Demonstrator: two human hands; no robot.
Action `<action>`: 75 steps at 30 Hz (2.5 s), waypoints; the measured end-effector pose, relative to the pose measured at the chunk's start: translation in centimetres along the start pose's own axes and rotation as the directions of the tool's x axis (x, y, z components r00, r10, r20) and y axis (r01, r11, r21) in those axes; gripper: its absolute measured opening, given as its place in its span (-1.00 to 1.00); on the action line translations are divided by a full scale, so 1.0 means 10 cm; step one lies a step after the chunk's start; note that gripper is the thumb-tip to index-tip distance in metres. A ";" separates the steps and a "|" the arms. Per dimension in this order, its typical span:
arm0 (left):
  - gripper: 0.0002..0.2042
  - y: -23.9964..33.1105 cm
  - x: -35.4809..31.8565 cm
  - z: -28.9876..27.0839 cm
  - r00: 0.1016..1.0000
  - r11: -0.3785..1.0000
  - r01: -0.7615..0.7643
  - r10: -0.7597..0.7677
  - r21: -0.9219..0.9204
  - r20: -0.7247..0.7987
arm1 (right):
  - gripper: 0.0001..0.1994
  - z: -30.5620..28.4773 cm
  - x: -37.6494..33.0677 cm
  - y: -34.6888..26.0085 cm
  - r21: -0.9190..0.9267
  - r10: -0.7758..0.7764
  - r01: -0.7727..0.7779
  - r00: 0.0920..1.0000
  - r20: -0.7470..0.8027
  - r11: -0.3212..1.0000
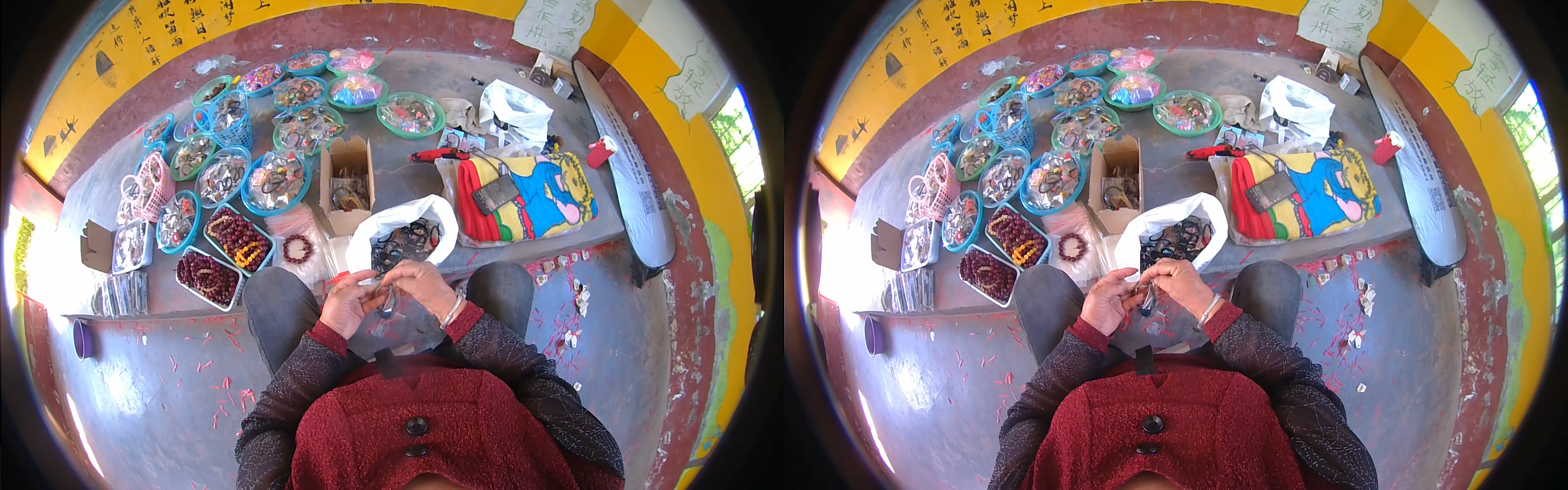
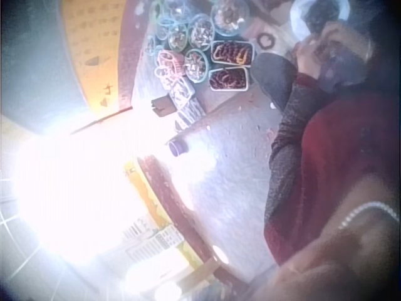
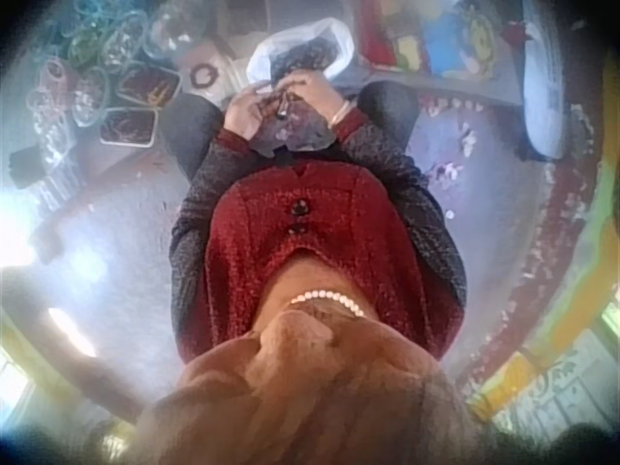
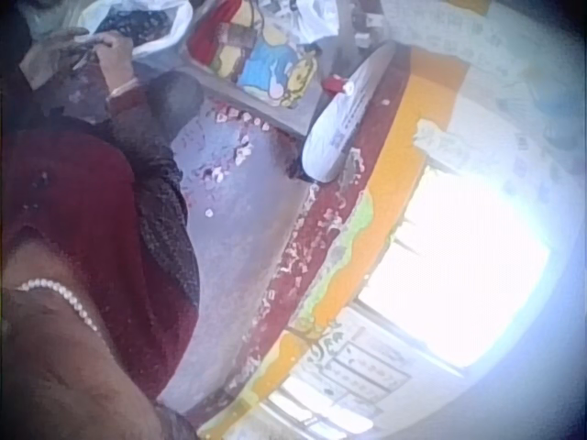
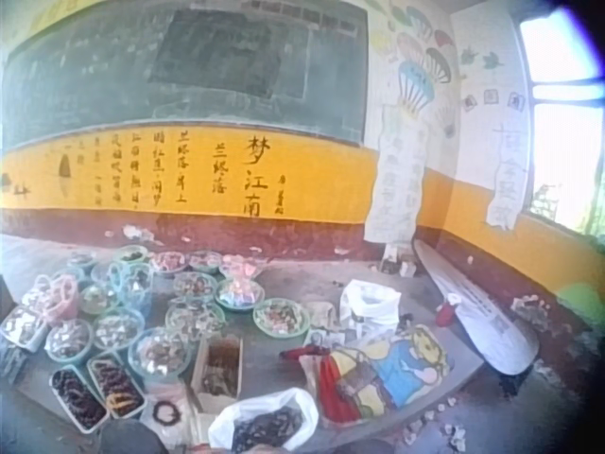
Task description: The person sits on the floor and sorts small dark beads from a white plastic bag into a cardboard box. They also handle a small black pouch and a colorful cloth bag placed nearby on the floor.
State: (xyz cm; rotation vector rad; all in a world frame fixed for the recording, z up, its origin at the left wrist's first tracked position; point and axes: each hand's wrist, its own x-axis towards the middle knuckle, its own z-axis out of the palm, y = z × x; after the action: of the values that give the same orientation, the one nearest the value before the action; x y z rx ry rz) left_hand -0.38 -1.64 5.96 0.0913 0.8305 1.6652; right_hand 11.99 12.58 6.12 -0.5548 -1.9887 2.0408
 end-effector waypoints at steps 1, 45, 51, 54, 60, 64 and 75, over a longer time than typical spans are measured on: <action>-0.77 0.00 0.00 -0.01 1.000 1.000 -0.005 0.005 -0.009 0.023 | -0.82 0.00 0.00 0.00 -0.037 -0.027 0.027 1.000 -0.001 0.999; -0.85 -0.16 0.14 -0.15 0.988 0.893 -0.100 0.143 0.438 -0.065 | -0.86 -0.02 0.03 0.09 0.213 0.147 -0.128 0.986 -0.078 0.969; -0.82 -0.12 0.09 -0.08 0.986 0.935 -0.158 0.167 0.318 0.001 | -0.83 -0.02 0.02 0.05 0.219 0.139 -0.123 0.988 -0.063 0.968; -0.78 -0.10 0.04 0.01 0.965 0.918 -0.257 0.259 0.302 0.033 | -0.81 -0.06 0.02 0.06 0.098 0.094 -0.085 0.991 -0.093 0.992; -0.77 -0.14 0.16 -0.18 0.795 0.278 -0.504 0.519 0.818 0.314 | -0.86 -0.01 0.01 -0.01 -0.395 -0.245 0.215 0.969 -0.025 0.893; -0.87 -0.15 0.15 -0.17 0.879 0.271 -0.373 0.411 0.888 0.244 | -0.88 0.01 0.00 -0.01 -0.430 -0.290 0.263 0.957 0.003 0.864; -0.84 -0.09 0.10 -0.08 0.973 0.585 -0.171 0.227 0.793 0.043 | -0.89 0.01 0.00 -0.01 -0.396 -0.310 0.280 0.951 -0.011 0.875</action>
State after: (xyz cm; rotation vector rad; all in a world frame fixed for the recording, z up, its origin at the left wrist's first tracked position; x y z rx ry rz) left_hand -0.31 -1.12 4.51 0.7911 1.6261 1.3727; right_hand 11.96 12.50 6.27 -0.3597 -2.2845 1.4327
